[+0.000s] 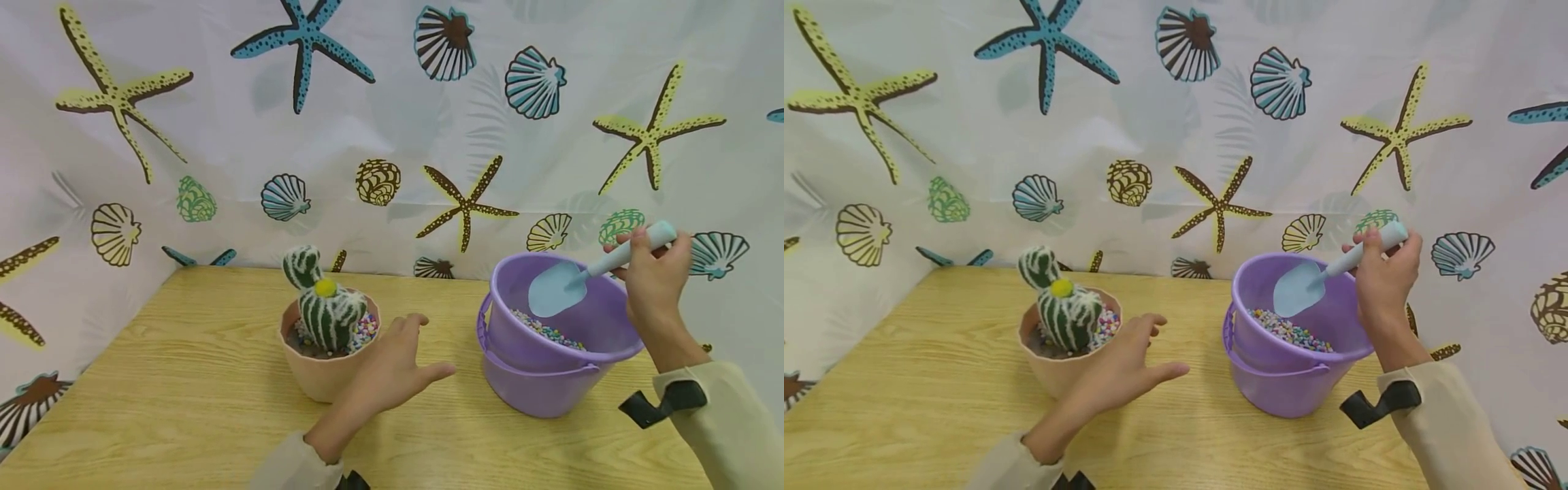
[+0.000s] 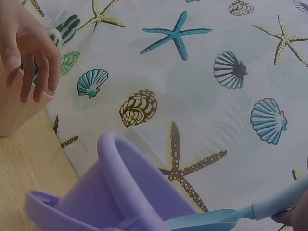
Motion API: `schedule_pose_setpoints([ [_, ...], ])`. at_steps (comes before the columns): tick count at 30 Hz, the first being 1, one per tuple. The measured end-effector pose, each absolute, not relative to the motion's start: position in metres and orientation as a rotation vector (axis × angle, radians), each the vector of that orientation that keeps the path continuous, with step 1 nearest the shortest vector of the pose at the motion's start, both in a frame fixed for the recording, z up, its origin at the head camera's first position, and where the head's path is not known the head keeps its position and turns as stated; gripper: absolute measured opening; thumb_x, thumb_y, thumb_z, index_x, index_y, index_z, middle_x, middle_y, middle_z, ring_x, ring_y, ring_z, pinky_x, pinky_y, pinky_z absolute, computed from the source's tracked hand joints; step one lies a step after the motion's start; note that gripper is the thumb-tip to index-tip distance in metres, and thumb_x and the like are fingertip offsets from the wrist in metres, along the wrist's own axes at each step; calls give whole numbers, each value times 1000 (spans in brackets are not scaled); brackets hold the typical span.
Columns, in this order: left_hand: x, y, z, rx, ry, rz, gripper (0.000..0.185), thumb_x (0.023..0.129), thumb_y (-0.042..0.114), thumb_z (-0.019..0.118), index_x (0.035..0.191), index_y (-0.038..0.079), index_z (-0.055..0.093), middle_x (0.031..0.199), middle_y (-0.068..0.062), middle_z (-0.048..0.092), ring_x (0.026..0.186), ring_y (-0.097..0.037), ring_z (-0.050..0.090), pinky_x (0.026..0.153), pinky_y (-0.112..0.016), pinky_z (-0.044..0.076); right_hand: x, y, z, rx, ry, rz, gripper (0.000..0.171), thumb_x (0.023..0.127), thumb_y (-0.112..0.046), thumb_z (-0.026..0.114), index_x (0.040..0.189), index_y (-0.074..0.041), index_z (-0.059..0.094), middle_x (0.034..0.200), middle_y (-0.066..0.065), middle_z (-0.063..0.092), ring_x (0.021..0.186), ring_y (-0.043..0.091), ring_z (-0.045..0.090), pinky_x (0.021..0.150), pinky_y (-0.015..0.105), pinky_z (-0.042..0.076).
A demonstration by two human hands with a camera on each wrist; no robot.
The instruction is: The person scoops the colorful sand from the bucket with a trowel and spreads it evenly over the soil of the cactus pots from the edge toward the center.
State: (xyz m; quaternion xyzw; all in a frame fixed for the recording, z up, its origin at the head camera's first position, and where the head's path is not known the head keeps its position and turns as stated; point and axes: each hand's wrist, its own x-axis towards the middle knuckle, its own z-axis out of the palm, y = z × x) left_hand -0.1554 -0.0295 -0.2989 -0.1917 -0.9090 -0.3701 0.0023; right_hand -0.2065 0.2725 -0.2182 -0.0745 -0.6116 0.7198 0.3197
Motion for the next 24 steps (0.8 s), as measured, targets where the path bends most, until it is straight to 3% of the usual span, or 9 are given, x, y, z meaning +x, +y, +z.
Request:
schedule_pose_setpoints([
  [16, -171, -6, -308, -597, -2888, -1221, 85, 83, 55, 66, 144, 6, 32, 138, -22, 44, 114, -36, 56, 88, -50, 50, -219, 285, -243, -297, -1995, 1580, 9, 100, -22, 44, 108, -23, 40, 92, -11, 54, 75, -5, 60, 63, 7, 50],
  [24, -180, 6, -318, -595, -2852, -1274, 93, 80, 60, 67, 148, 11, 27, 143, -20, 40, 118, -37, 54, 91, -52, 48, -227, 290, -251, -251, -2060, 1473, 14, 98, -13, 46, 98, -26, 41, 78, -22, 56, 67, -11, 60, 64, 7, 48],
])
